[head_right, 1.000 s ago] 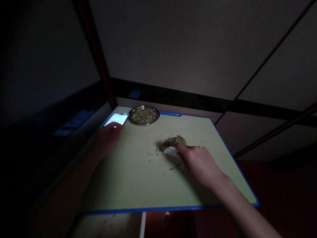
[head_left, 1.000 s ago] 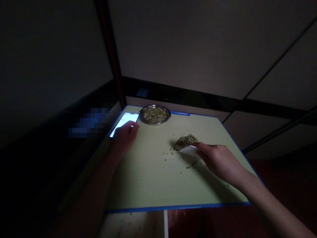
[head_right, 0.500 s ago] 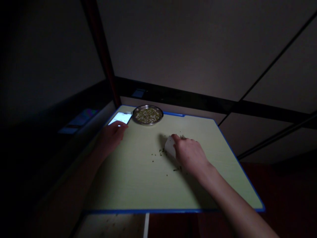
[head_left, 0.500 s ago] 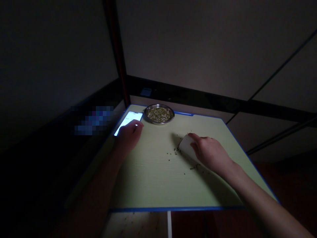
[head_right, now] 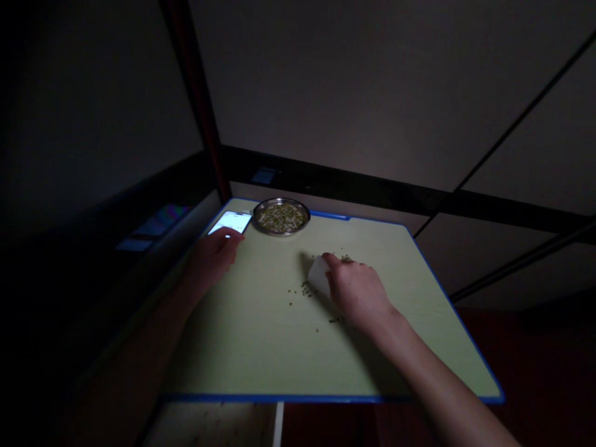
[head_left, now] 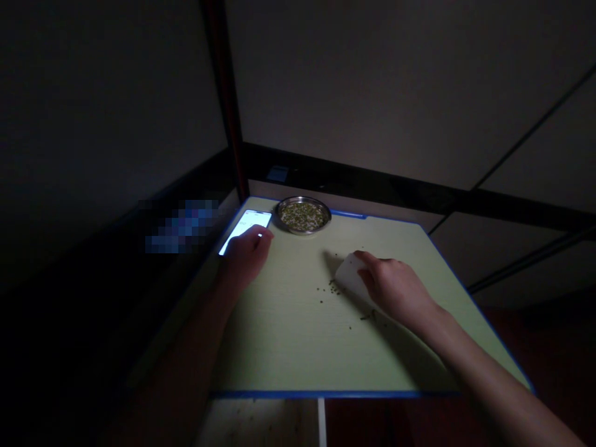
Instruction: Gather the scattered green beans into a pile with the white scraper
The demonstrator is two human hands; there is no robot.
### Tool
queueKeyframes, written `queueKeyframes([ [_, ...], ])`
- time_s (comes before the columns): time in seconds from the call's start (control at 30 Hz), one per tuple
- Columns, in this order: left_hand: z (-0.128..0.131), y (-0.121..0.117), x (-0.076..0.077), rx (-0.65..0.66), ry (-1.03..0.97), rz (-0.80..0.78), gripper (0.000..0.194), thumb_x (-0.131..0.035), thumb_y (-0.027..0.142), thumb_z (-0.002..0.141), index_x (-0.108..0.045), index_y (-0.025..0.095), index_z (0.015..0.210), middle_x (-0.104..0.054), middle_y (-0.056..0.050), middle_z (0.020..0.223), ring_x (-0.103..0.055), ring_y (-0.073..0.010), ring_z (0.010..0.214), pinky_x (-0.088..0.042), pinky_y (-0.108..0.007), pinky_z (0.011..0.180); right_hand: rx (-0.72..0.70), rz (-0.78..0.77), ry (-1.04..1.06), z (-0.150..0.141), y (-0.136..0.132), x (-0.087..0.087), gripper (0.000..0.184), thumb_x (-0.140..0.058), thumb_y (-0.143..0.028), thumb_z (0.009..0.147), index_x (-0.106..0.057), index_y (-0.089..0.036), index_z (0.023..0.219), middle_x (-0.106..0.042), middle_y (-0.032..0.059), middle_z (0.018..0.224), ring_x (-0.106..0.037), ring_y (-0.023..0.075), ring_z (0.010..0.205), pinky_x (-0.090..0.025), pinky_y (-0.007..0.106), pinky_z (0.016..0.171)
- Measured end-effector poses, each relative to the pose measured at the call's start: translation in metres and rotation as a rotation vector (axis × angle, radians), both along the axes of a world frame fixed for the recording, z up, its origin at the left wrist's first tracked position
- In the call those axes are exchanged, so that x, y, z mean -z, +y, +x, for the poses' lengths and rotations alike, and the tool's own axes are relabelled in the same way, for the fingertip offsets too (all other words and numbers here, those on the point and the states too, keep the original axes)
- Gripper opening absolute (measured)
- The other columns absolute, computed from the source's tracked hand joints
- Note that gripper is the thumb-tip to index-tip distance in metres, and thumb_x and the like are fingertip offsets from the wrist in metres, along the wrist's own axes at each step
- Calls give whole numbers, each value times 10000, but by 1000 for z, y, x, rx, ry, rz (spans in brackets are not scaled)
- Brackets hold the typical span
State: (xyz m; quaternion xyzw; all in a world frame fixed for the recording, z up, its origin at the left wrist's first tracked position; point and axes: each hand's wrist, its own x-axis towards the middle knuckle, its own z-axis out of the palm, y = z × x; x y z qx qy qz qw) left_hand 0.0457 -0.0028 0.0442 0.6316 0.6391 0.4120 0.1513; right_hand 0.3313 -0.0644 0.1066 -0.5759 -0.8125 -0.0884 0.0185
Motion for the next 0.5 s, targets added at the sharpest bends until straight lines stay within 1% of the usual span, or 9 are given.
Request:
queueKeyframes([
  [0.07, 0, 0, 0, -2, 2, 2, 316, -429, 415, 863, -664, 209, 908, -608, 2, 593, -559, -171, 610, -378, -258, 546, -27, -9, 7, -3, -3, -2, 402, -429, -261, 929, -544, -204, 1311, -741, 117, 852, -684, 233, 693, -421, 315, 578],
  [0.17, -1, 1, 3, -8, 1, 12, 313, -439, 420, 862, -665, 208, 903, -617, -3, 602, -569, -174, 634, -384, -257, 555, -39, 3, 17, 4, -7, -16, 395, -434, -286, 934, -543, -221, 1308, -743, 108, 862, -688, 233, 693, -422, 313, 577],
  [0.23, -1, 1, 4, -7, 3, 19, 320, -441, 424, 863, -670, 207, 917, -617, -3, 601, -572, -172, 641, -387, -255, 561, -24, 15, 14, 18, -10, -27, 376, -440, -302, 938, -553, -232, 1290, -745, 99, 857, -693, 234, 703, -421, 306, 582],
  [0.33, -1, 1, 3, -3, 9, 17, 331, -441, 427, 863, -677, 208, 940, -610, 3, 591, -567, -169, 631, -387, -255, 561, -66, -39, -16, 46, -12, -39, 321, -445, -317, 944, -597, -245, 1218, -748, 78, 854, -699, 227, 723, -419, 289, 591],
  [0.43, 0, 0, 1, -7, -8, 0, 334, -444, 433, 856, -680, 211, 939, -600, 8, 574, -556, -170, 607, -381, -257, 549, -87, -56, -55, 70, -10, -44, 299, -443, -341, 946, -637, -246, 1153, -746, 59, 817, -692, 217, 668, -408, 283, 564],
  [0.5, 0, 0, 1, -15, -50, -23, 333, -453, 438, 848, -681, 209, 928, -592, 9, 561, -546, -169, 585, -375, -260, 540, -83, -51, -46, 80, -7, -44, 295, -449, -352, 945, -661, -251, 1124, -750, 53, 827, -690, 213, 658, -415, 284, 561],
])
